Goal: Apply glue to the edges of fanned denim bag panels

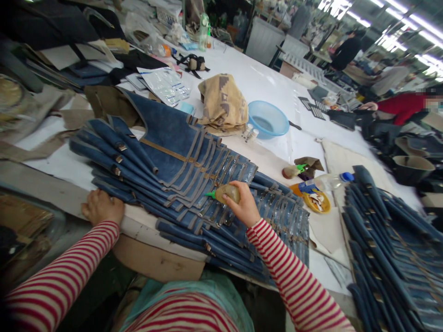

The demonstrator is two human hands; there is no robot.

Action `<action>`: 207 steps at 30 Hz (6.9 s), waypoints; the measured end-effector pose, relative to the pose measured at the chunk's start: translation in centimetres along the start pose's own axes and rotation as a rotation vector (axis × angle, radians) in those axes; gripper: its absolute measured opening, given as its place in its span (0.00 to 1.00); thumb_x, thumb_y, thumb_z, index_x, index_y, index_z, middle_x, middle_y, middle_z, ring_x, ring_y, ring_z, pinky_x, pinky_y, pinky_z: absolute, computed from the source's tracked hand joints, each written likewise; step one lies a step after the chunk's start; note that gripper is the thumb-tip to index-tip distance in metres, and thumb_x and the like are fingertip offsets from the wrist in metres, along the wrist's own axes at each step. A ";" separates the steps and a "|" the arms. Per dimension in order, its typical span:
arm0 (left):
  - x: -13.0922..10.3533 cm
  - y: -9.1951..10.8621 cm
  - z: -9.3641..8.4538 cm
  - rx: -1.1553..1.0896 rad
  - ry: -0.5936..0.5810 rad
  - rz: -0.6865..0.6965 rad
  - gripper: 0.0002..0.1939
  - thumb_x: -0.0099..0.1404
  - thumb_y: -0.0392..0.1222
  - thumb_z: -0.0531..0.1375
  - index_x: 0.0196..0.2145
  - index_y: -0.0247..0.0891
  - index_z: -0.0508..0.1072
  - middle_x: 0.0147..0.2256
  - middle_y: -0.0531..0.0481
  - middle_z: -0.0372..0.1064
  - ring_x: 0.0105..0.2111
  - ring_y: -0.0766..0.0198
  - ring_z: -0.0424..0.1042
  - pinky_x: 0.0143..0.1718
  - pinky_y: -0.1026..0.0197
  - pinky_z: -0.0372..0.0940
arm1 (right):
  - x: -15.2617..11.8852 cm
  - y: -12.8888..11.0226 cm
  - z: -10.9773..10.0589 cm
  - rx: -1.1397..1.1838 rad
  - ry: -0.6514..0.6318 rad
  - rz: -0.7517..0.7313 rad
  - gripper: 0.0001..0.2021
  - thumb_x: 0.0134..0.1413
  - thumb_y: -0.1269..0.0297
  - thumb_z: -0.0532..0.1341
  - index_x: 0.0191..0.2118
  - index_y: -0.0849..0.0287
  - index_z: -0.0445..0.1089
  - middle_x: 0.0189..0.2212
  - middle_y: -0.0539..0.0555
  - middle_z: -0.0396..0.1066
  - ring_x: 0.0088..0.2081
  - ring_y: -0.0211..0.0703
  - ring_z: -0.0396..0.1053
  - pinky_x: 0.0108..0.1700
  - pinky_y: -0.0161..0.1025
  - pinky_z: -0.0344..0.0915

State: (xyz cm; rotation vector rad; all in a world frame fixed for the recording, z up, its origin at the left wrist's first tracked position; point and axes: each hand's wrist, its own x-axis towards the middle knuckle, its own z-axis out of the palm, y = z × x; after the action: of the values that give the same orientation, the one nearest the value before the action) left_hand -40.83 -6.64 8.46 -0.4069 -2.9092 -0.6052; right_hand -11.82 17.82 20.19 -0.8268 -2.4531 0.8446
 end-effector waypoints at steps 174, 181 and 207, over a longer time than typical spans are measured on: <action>0.8 -1.8 -2.6 -0.019 -0.298 0.152 0.20 0.64 0.45 0.45 0.47 0.29 0.64 0.54 0.31 0.57 0.57 0.47 0.53 0.55 0.39 0.48 | -1.8 -3.6 -0.8 1.075 0.201 0.801 0.17 0.48 0.52 0.60 0.43 0.54 0.65 0.38 0.51 0.69 0.34 0.41 0.69 0.25 0.32 0.67; 1.5 -1.4 -9.9 -0.228 -0.448 0.251 0.18 0.62 0.52 0.50 0.46 0.43 0.65 0.46 0.47 0.65 0.44 0.56 0.67 0.47 0.53 0.63 | -3.8 -5.2 -2.3 1.386 0.387 1.006 0.13 0.55 0.57 0.55 0.43 0.57 0.68 0.36 0.53 0.73 0.35 0.41 0.72 0.27 0.34 0.72; 0.6 17.7 -6.1 0.302 -0.751 1.795 0.09 0.61 0.30 0.49 0.35 0.34 0.67 0.34 0.44 0.67 0.34 0.59 0.67 0.33 0.59 0.62 | -9.7 -10.5 4.0 1.778 0.407 1.100 0.18 0.56 0.52 0.53 0.42 0.61 0.69 0.37 0.57 0.74 0.37 0.44 0.73 0.29 0.33 0.71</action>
State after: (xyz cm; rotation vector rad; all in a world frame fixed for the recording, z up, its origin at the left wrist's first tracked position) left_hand -35.78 6.63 20.73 -2.8988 -1.6127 0.3667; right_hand -11.08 3.16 22.42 -1.1548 -0.0947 2.1854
